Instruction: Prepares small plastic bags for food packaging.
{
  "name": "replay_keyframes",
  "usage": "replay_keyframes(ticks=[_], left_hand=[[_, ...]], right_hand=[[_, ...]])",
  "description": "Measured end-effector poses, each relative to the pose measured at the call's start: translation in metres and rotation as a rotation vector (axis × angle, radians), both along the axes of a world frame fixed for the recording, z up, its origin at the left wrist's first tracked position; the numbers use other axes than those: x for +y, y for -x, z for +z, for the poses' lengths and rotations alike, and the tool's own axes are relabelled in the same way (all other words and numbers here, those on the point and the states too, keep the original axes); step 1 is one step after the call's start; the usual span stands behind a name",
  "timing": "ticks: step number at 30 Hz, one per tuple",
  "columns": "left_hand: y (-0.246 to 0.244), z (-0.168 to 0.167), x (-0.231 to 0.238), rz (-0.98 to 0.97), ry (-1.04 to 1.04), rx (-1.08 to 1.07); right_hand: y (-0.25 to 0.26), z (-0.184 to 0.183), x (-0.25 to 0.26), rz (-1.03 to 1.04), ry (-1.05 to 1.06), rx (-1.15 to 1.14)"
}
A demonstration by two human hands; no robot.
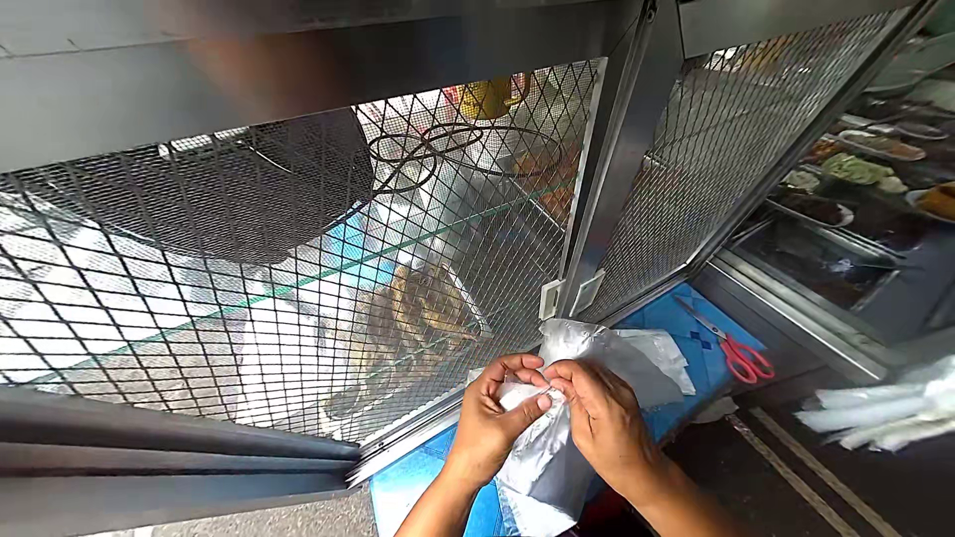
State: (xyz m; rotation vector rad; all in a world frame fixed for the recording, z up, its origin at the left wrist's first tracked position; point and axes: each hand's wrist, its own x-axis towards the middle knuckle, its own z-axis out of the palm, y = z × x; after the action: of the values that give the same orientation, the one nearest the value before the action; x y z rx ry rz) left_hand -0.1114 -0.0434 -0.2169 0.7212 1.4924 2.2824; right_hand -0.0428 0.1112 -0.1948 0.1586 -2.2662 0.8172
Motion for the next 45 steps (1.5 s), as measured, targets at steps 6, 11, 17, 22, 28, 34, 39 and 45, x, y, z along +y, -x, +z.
replay_keyframes(ticks=[6,11,17,22,28,34,39,45], left_hand=[[-0.006,0.007,0.004,0.014,-0.030,-0.112],[-0.008,0.005,0.004,-0.169,-0.114,-0.232],[-0.001,-0.004,-0.005,-0.625,-0.413,-0.255],[0.006,0.002,0.002,-0.657,-0.171,-0.113],[0.025,0.045,0.017,-0.144,0.010,-0.318],[0.034,-0.006,0.039,0.034,0.395,-0.291],[-0.001,-0.078,0.024,0.080,0.674,-0.312],[0.016,-0.145,0.047,0.085,1.118,-0.003]], right_hand=[[0.002,-0.001,0.000,-0.149,-0.114,0.058],[0.001,0.000,0.005,-0.103,0.025,0.026],[-0.010,0.020,0.017,0.479,0.794,-0.145],[-0.022,0.041,0.026,0.937,1.406,-0.250],[-0.004,0.061,0.072,0.644,1.165,-0.083],[0.011,0.003,0.075,-0.170,0.442,-0.355],[-0.005,-0.097,0.062,-0.274,0.370,-0.622],[-0.006,-0.153,0.053,-0.353,0.267,-0.866]])
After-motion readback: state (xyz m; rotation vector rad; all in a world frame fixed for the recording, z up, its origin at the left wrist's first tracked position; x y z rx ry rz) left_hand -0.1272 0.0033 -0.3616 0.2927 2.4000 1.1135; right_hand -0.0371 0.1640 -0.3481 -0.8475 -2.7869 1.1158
